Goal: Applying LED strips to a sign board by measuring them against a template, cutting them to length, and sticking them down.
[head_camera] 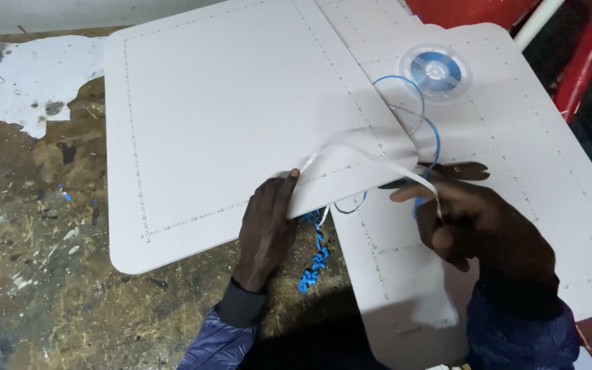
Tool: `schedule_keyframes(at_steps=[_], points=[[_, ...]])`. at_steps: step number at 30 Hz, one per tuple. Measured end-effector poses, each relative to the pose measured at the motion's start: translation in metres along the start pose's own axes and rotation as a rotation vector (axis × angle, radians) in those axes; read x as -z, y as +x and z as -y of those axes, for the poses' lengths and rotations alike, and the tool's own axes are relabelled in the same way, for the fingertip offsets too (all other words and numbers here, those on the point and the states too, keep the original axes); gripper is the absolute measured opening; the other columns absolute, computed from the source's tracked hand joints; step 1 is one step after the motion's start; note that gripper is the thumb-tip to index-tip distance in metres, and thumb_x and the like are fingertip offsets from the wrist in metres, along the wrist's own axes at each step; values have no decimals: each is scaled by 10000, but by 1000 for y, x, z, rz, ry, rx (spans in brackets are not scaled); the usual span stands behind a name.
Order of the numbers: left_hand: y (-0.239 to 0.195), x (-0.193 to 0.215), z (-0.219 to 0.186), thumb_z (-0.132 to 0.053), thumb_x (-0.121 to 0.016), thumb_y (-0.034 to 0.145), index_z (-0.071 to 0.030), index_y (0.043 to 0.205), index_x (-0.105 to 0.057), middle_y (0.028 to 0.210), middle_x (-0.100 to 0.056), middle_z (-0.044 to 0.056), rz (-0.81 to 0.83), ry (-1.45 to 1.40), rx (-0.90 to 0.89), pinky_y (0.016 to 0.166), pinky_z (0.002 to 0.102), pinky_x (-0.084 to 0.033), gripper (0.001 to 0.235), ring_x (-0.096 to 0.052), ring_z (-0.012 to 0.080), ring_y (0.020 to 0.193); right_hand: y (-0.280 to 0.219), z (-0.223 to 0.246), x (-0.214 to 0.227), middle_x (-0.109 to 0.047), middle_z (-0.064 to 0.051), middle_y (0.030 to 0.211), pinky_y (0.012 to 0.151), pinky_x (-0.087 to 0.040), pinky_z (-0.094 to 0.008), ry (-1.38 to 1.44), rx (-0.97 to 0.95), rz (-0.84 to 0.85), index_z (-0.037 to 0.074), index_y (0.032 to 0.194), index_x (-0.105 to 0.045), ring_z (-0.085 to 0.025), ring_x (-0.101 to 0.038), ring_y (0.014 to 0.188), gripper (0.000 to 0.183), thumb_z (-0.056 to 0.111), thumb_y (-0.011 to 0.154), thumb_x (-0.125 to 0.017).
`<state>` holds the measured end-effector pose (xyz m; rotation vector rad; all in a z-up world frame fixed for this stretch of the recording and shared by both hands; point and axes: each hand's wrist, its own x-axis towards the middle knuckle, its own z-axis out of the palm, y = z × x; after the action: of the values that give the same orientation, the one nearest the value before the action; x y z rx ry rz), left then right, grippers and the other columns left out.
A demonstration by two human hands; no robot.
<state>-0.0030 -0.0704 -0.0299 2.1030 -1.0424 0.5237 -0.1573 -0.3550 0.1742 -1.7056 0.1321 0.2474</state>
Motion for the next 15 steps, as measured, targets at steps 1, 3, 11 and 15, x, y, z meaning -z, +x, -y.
schedule_keyframes(at_steps=[1,3,11,15], points=[[2,-1,1,123,-769,876,-74,1783,-316,1562,-630,269,15,-24,8,1033,596,-578,1032,-614,478,1392,5,5,1,-549,-43,589,378,-420,-264,-114,176,30,6,1539,-668,-121,-497,403,746,388,917,-818],[-2,-4,6,155,-766,847,-75,1796,-283,1592,-606,281,24,-39,21,1029,610,-567,1089,-597,493,1419,29,9,6,-566,-29,545,360,-419,-232,-230,359,68,4,1487,-700,-84,-511,374,664,409,966,-771],[-9,19,-4,-310,-662,1180,-123,1698,-293,1525,-572,129,-27,-901,274,1161,437,-540,663,-602,263,1364,121,-78,10,-149,-336,1890,1475,-175,-602,-1304,657,-615,-109,1813,-143,-524,-180,1772,942,422,1191,-609],[-8,27,1,-402,-653,1138,-103,1626,-450,1391,-644,75,-49,-838,490,1197,420,-532,607,-642,238,1332,156,-72,-80,-290,-248,1874,1400,-268,-535,-1013,689,-147,33,1814,-207,-412,-255,1751,1005,386,1058,-768]])
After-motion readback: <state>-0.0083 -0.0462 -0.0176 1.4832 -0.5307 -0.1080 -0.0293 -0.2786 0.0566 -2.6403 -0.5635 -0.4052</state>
